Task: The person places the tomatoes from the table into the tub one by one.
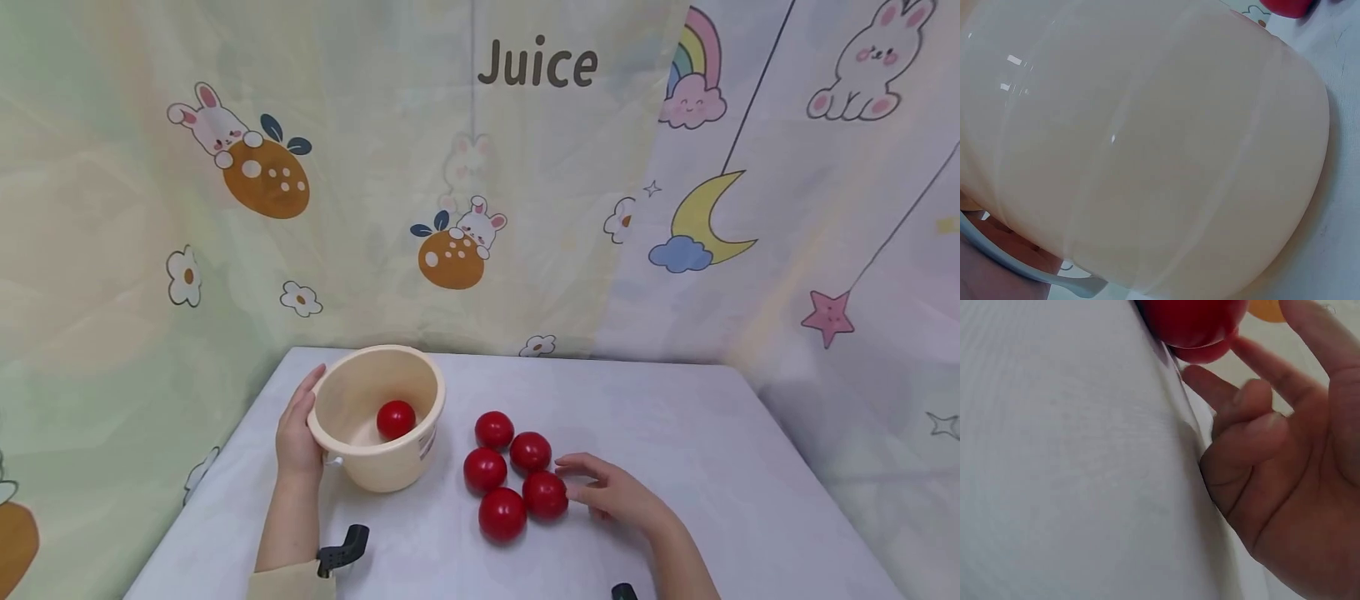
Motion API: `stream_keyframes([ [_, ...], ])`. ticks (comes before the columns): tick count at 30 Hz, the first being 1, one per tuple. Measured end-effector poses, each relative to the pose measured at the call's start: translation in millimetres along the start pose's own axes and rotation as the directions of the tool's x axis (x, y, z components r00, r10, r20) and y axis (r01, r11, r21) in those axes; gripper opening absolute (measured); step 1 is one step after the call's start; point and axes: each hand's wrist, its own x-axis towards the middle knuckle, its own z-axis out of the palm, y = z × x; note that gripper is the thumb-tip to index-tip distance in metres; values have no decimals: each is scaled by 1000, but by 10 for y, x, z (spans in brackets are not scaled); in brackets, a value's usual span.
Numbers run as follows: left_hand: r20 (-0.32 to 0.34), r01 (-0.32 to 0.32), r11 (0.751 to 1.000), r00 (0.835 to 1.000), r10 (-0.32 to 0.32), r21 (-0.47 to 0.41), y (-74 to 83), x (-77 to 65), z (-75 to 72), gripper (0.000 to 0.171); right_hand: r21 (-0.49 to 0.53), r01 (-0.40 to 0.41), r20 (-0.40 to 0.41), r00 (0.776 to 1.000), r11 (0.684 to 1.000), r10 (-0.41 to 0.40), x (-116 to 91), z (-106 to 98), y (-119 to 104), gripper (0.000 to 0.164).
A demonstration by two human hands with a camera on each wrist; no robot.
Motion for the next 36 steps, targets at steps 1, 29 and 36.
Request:
stream_keyframes([
  [1, 0, -1, 1000, 1000, 1, -1, 8, 1, -3, 40, 10, 15, 34, 999, 1000, -15, -11, -4, 15, 59],
  [29, -2, 4, 1000, 1000, -4, -5, -12, -10, -25, 39, 21, 67, 49, 997, 998, -68, 29, 77, 126, 61],
  [36, 0, -7, 1000, 1000, 7, 8, -6, -3, -13, 39, 15, 81, 38, 996, 997, -82, -10, -14, 135, 61],
])
